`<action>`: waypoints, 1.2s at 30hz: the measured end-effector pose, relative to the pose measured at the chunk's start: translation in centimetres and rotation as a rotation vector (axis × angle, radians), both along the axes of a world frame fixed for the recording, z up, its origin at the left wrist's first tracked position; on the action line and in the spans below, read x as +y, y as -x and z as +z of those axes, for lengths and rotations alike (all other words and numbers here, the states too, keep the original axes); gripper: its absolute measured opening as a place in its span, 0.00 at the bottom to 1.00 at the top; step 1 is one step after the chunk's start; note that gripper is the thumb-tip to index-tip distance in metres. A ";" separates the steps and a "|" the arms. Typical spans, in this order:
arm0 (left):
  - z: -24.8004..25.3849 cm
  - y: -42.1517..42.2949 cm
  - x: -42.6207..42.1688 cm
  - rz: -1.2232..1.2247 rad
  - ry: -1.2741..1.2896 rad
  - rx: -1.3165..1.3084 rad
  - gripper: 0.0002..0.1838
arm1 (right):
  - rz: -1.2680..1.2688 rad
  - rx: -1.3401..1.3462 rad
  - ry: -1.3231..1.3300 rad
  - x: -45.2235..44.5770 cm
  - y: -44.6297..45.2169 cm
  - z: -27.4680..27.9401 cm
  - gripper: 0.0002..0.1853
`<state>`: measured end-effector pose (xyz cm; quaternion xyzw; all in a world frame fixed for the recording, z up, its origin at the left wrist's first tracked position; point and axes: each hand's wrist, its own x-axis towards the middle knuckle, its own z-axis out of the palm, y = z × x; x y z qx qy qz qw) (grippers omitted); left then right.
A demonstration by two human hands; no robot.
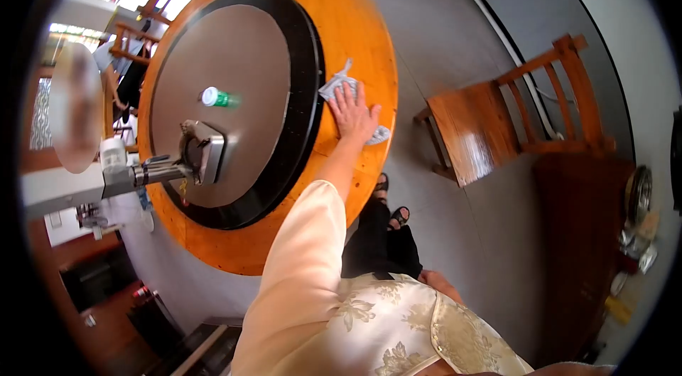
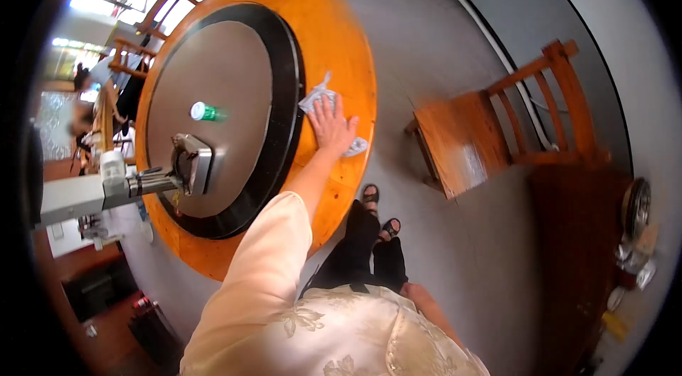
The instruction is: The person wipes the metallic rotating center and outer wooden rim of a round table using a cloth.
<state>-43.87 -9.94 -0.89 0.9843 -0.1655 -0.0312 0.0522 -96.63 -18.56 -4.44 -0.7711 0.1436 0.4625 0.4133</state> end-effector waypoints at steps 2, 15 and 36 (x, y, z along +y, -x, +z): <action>-0.1 -0.8 -0.7 0.027 0.049 -0.001 0.41 | -0.048 0.121 -0.133 -2.6 -2.6 3.7 0.16; 0.3 -10.5 -4.7 0.068 0.211 -0.071 0.38 | -0.372 0.106 -0.094 -10.0 -17.1 6.9 0.18; 1.4 -10.7 -5.0 0.058 0.204 -0.006 0.38 | 0.517 -0.428 0.461 -29.6 -54.4 -20.2 0.27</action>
